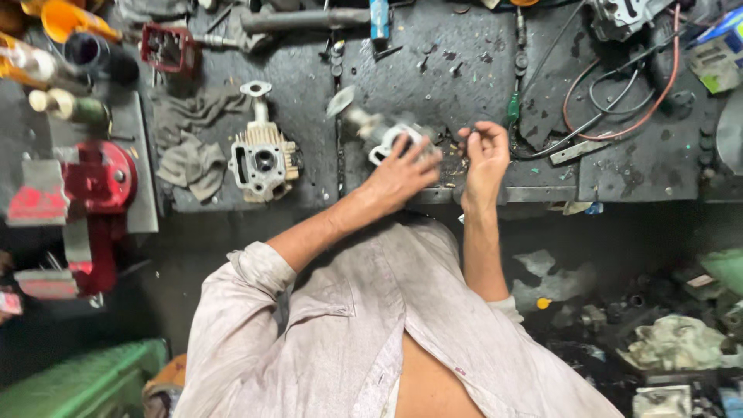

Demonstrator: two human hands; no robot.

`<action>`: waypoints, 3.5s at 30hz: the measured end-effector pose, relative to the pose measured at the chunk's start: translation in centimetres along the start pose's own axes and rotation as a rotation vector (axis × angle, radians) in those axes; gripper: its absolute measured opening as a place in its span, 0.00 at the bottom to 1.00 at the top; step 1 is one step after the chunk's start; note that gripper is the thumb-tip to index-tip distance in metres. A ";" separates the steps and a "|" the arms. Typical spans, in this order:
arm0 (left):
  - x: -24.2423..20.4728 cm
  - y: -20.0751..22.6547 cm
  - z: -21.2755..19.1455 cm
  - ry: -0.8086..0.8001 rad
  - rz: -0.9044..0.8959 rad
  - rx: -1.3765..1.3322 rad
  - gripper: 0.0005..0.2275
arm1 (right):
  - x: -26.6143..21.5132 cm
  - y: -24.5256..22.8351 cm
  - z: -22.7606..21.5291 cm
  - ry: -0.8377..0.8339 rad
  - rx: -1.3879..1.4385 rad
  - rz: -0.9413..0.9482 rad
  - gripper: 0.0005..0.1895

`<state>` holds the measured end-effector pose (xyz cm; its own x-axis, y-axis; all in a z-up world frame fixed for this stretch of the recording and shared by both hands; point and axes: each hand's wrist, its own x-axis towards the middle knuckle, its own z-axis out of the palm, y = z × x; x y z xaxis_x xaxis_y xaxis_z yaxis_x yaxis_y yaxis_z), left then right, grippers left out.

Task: The person uses a screwdriver to adjust a cylinder head, then opens a small packet and places a gasket into the cylinder head. They repeat the process with a second cylinder head, aligning and seating the gasket by hand.

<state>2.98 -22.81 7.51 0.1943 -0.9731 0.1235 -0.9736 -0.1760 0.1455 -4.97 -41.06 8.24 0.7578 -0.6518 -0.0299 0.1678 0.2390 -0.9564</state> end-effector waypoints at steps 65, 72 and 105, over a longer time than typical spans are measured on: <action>-8.7 4.1 4.0 0.656 -1.312 -1.976 0.25 | 1.0 2.6 9.5 -0.532 -0.604 -0.321 0.07; -7.7 3.7 4.0 0.917 -1.379 -1.897 0.21 | 1.3 2.9 9.4 -0.517 -0.683 -0.446 0.08; -9.7 2.6 4.6 0.975 -1.334 -2.144 0.19 | -2.8 3.0 8.7 -0.699 -0.954 -0.607 0.18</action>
<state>-1.95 -14.52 2.22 0.7171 -0.2374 -0.6553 0.6572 0.5433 0.5224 -1.10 -32.32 7.98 0.9310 0.0985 0.3516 0.3051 -0.7387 -0.6011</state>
